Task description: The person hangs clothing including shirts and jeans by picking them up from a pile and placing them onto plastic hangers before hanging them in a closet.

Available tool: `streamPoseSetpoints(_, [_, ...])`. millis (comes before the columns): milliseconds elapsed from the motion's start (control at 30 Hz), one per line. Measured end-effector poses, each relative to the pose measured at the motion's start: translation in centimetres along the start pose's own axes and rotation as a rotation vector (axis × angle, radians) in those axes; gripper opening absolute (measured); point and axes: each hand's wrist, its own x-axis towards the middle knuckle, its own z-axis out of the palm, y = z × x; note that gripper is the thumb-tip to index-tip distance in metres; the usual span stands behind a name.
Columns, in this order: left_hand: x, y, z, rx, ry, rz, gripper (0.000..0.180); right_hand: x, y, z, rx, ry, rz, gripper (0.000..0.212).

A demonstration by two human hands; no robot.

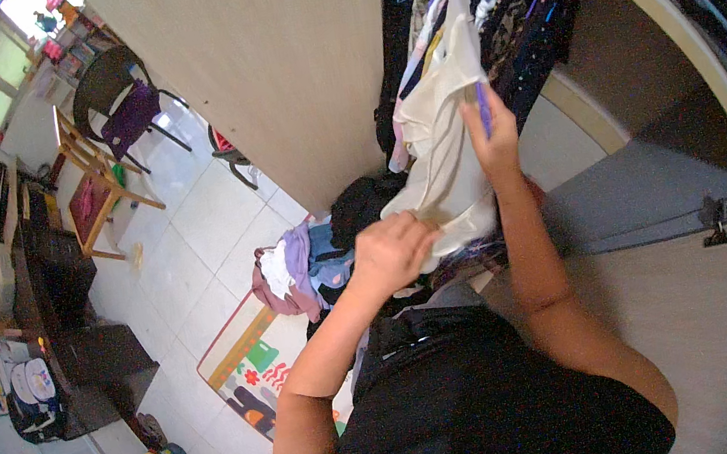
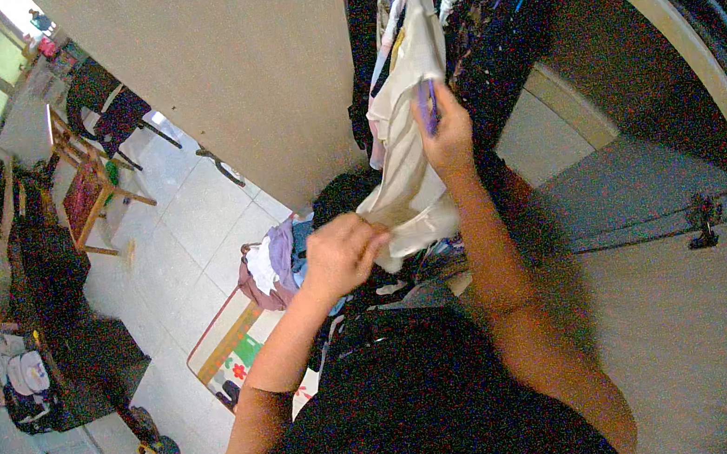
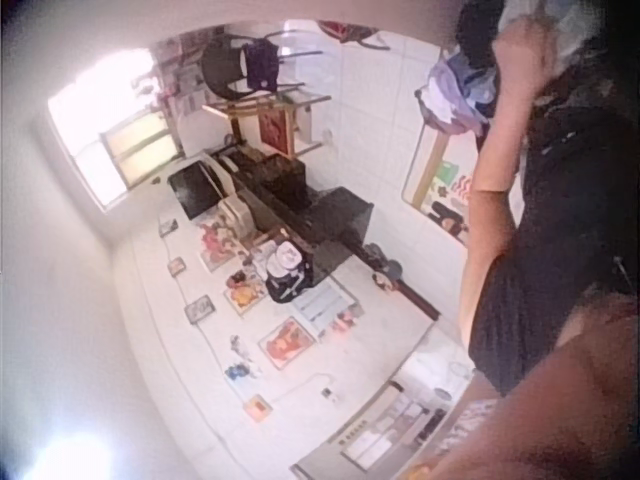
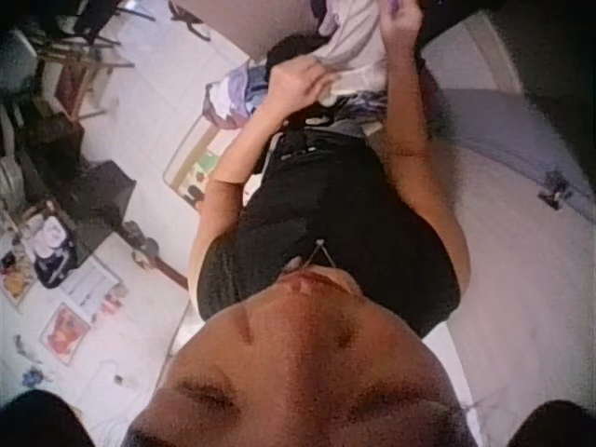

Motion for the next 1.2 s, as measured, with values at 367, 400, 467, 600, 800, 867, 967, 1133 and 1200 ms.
streamPoseSetpoints(367, [2.3, -3.5, -1.1, -0.07, 0.461, -0.589, 0.057, -2.6, -8.3, -7.7, -0.131, -0.484, 0.535, 0.03])
streamPoseSetpoints(400, [2.6, -4.0, -0.9, -0.087, 0.483, -0.578, 0.059, -2.7, -8.6, -7.3, -0.121, -0.499, 0.545, 0.028])
streamPoseSetpoints(467, [2.7, -5.2, -0.6, -0.114, 0.441, -0.625, 0.057, -2.7, -9.3, -7.0, -0.085, -0.522, 0.537, 0.028])
streamPoseSetpoints(600, [2.0, -7.8, -1.6, -0.019, 0.348, -0.577, 0.016, -2.9, -8.4, -7.5, -0.038, -0.591, 0.511, 0.026])
streamPoseSetpoints(800, [1.9, -11.0, -4.8, 0.124, 0.674, -0.662, 0.015, -3.8, -5.9, -8.8, -0.165, -0.683, 0.53, 0.027])
streamPoseSetpoints(867, [2.3, -10.5, -5.6, 0.004, 0.69, -0.674, 0.019, -4.0, -5.3, -9.1, -0.136, -0.695, 0.485, 0.027])
streamPoseSetpoints(967, [3.0, -7.4, -4.6, 0.217, 0.369, -0.174, 0.043, -3.1, -6.6, -9.0, -0.106, -0.769, 0.573, 0.027])
streamPoseSetpoints(1133, [3.1, -4.7, -0.7, 0.228, 0.229, 0.056, 0.04, -3.0, -7.4, -7.2, 0.043, -0.772, 0.584, 0.027])
streamPoseSetpoints(1200, [3.1, -5.5, -0.7, 0.323, 0.314, 0.017, 0.027, -3.4, -7.1, -7.0, 0.127, -0.755, 0.553, 0.027])
